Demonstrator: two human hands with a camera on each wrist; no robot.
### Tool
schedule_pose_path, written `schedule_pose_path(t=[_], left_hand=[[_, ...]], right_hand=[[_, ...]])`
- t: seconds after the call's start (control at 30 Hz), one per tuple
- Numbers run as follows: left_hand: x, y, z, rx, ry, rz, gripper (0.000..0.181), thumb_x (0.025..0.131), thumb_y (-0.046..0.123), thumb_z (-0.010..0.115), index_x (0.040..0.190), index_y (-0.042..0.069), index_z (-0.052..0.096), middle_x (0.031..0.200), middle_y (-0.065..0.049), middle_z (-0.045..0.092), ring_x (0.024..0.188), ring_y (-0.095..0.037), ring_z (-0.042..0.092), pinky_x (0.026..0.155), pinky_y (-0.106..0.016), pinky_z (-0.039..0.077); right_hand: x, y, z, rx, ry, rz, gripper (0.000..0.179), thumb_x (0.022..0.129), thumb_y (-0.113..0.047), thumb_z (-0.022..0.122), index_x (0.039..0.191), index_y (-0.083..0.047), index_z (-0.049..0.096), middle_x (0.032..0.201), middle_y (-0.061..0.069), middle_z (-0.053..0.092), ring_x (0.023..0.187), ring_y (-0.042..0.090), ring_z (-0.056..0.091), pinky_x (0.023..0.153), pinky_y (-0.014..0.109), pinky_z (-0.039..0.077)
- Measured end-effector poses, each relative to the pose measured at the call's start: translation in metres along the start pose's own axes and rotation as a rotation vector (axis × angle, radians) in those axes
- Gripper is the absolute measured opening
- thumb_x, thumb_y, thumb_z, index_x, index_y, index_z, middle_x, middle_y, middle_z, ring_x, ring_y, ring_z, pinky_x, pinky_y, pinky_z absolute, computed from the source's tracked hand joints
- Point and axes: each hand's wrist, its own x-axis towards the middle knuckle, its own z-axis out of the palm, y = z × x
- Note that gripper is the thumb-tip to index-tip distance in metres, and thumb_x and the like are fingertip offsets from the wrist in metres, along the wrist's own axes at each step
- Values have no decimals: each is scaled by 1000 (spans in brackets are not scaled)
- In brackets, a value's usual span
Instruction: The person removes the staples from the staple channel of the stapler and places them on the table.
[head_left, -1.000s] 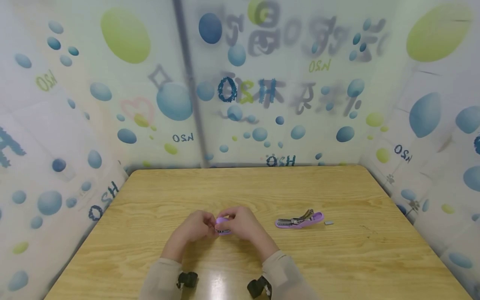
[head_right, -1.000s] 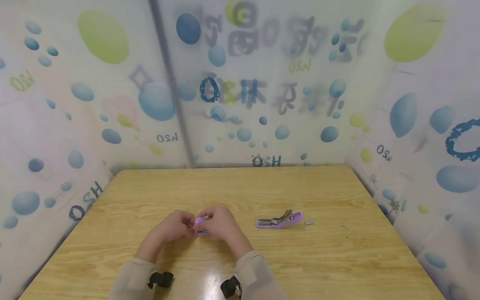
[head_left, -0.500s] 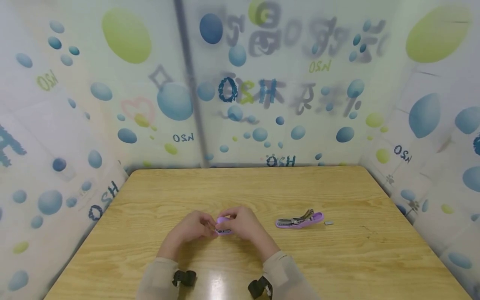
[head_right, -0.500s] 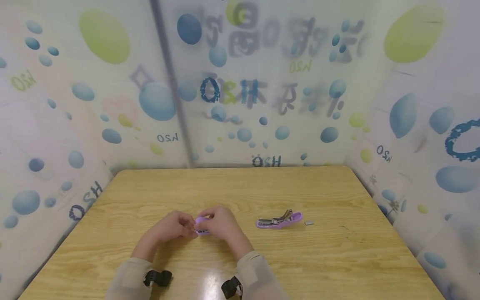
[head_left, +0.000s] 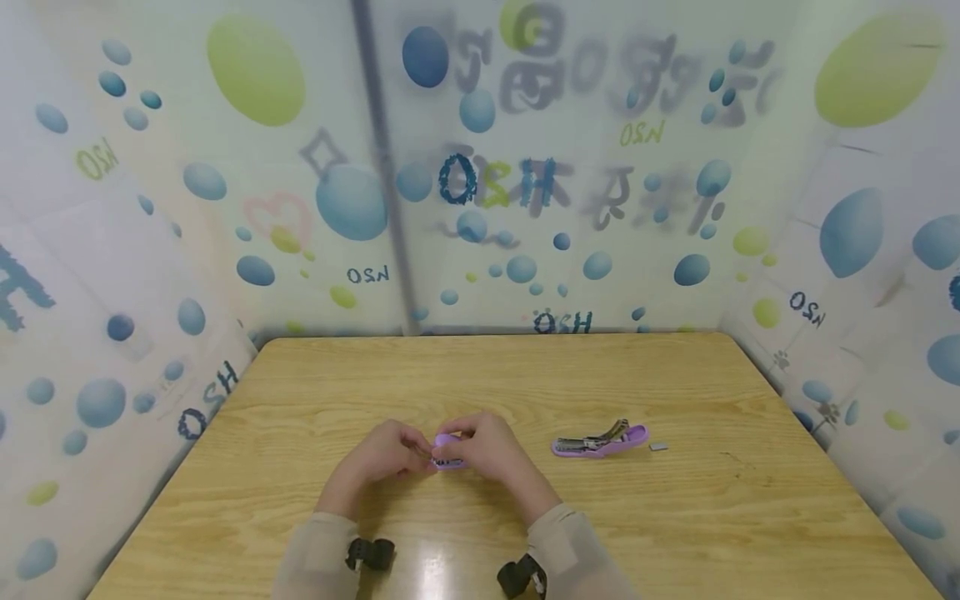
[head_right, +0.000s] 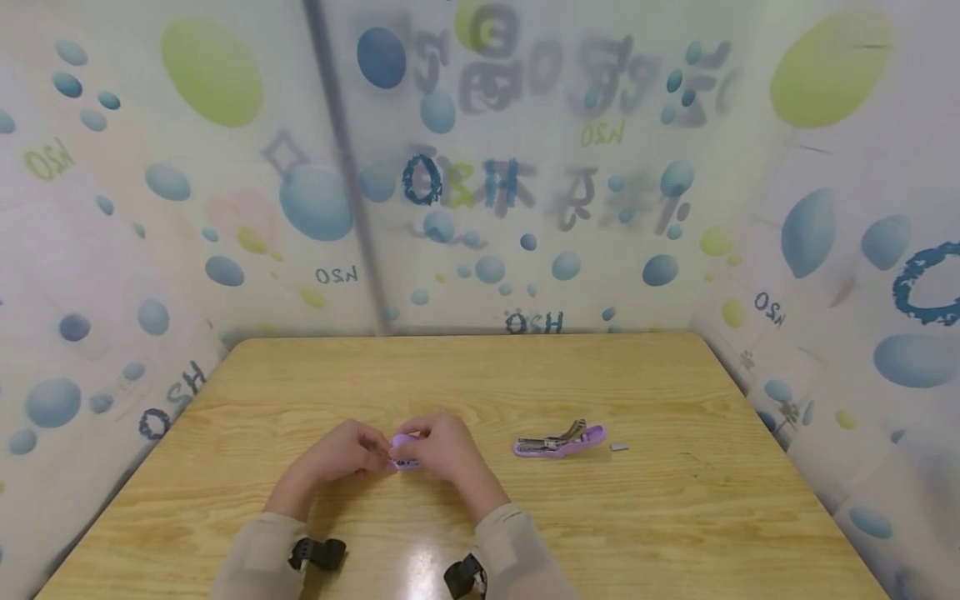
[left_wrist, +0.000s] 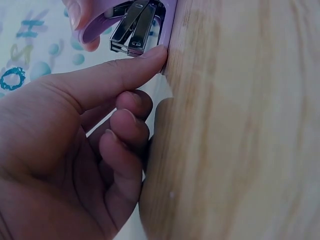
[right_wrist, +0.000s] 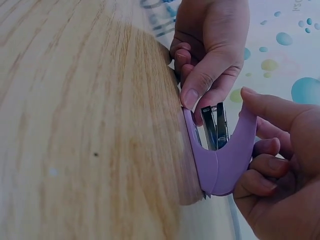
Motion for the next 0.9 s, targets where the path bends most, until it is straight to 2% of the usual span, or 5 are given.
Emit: schedule_pose_path(t=[0.23,0.37,0.5,0.77,0.9], left_hand=[[1,3,1,-12,-7,-9,16,71,20,77,84,13,72,62,3,61,47,-8,45,44,-24,37],[1,4,1,-36,-5,-12,18,71,18,76,86,10,71,68,0,65,49,-8,47,47,-24,41],[-1,6,0,-41,-5,-11,18,70,16,76,86,9,71,69,-1,66,49,-9,47,48,-25,43],[-1,6,-1,-17,-2,-16,19,69,18,78,85,10,71,70,-2,67,50,-10,49,48,-27,44],[-1,6,0,-16,-2,-29,20,69,19,78,84,10,71,71,-2,67,50,-11,49,48,-27,43]], right_hand=[[0,8,-4,73,7,-8,29,74,-42,73,98,-27,71,79,-7,60,62,12,45,51,27,39],[-1,11,-8,177,6,-29,29,75,-40,72,99,-23,71,70,-5,54,64,12,43,54,25,39],[-4,11,-11,217,-14,-31,29,76,-39,72,99,-22,70,62,-4,43,59,13,39,50,25,35],[-10,12,-19,230,-41,-11,27,79,-40,69,101,-25,65,67,-1,47,53,14,41,45,26,35],[-14,14,-25,215,-48,-36,25,82,-39,65,103,-25,62,71,1,50,58,17,47,49,27,38]])
